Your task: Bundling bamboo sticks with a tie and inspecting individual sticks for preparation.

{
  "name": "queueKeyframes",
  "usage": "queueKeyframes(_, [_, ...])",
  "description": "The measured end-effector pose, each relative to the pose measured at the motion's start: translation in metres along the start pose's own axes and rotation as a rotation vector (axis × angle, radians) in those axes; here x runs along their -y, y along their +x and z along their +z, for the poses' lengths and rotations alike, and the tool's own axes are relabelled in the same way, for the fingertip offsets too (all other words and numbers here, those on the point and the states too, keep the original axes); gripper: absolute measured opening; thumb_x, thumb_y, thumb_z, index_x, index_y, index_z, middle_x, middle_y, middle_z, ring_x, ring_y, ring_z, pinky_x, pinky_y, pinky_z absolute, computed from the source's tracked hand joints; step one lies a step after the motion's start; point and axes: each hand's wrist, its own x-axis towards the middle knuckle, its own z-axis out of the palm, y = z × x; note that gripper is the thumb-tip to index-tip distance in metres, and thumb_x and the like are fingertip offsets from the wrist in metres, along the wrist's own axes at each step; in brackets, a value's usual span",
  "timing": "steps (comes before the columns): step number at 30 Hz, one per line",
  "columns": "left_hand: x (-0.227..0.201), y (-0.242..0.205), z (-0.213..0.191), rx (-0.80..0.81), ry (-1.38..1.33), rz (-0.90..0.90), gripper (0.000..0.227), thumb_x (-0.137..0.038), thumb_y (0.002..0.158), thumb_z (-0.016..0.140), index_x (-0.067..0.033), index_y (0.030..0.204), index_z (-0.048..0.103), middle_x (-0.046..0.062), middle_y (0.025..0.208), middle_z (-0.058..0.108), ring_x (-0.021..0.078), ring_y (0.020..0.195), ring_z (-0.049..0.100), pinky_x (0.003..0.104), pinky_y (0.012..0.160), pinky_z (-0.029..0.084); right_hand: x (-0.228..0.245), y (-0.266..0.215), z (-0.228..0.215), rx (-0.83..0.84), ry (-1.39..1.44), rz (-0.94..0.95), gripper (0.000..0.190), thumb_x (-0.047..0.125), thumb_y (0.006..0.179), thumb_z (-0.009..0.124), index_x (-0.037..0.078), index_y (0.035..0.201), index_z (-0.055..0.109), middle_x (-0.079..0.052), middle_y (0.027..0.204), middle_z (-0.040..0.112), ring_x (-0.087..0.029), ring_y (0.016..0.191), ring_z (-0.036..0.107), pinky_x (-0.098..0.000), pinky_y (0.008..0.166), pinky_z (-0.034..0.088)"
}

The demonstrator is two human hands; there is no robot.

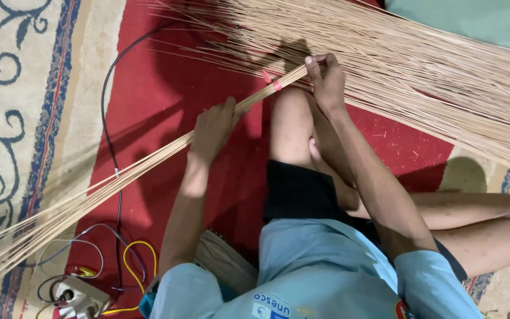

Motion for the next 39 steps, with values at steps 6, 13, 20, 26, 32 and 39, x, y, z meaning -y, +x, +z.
queueKeyframes(6, [0.037,-0.011,0.017,0.201,-0.165,-0.204,0.058,-0.061,0.104,0.043,-0.004,0.109,0.049,0.016,0.072,0.067,0.045,0.064,0.067,0.059,0.052,0.051,-0.011,0.019,0.036,0.119,-0.29,-0.112,0.029,0.033,0.096,0.081,0.006,0.106,0.079,-0.01,0.093,0.077,-0.018,0.071,0.067,-0.034,0.067,0.054])
queueKeyframes(13, [0.076,-0.044,0.017,0.28,-0.223,-0.353,0.044,-0.049,0.107,0.047,-0.009,0.124,0.049,0.032,0.086,0.07,0.0612,0.083,0.065,0.068,0.07,0.05,-0.009,0.014,0.101,0.304,-0.276,-0.042,0.011,0.012,0.094,0.078,0.006,0.103,0.078,-0.008,0.098,0.08,-0.018,0.082,0.075,-0.0338,0.079,0.064])
queueKeyframes(20, [0.125,-0.069,0.037,0.361,-0.071,-0.424,0.063,-0.071,0.098,0.042,-0.0178,0.127,0.061,0.027,0.081,0.07,0.0547,0.088,0.068,0.063,0.075,0.053,0.005,-0.013,0.125,0.587,-0.638,0.073,0.025,0.014,0.104,0.057,0.009,0.085,0.071,-0.011,0.079,0.071,-0.027,0.069,0.064,-0.0462,0.076,0.046])
queueKeyframes(26, [0.179,-0.096,0.154,-0.138,0.157,-0.136,0.056,-0.059,0.098,0.064,-0.0136,0.13,0.067,0.019,0.104,0.071,0.0426,0.093,0.073,0.055,0.078,0.06,-0.021,-0.039,0.134,0.81,-1.164,-0.219,0.018,0.022,0.095,0.063,0.013,0.093,0.079,-0.01,0.099,0.077,-0.031,0.104,0.069,-0.0513,0.104,0.037])
queueKeyframes(32, [0.15,-0.086,0.156,-0.035,0.097,-0.17,0.061,-0.036,0.083,0.083,-0.0077,0.131,0.061,0.017,0.128,0.06,0.0376,0.117,0.06,0.051,0.092,0.054,-0.049,-0.049,0.14,0.86,-1.271,-0.326,0.022,0.028,0.099,0.062,0.014,0.099,0.078,-0.008,0.105,0.078,-0.028,0.109,0.068,-0.0484,0.103,0.038])
queueKeyframes(39, [0.196,-0.09,0.193,-0.325,0.332,-0.194,0.031,-0.043,0.098,0.065,-0.0141,0.107,0.06,0.004,0.106,0.057,0.0231,0.091,0.06,0.034,0.072,0.055,0.129,-0.057,0.109,1.016,-0.928,-0.03,0.047,0.017,0.105,0.051,-0.001,0.149,0.05,-0.021,0.151,0.056,-0.039,0.142,0.048,-0.0577,0.119,0.03])
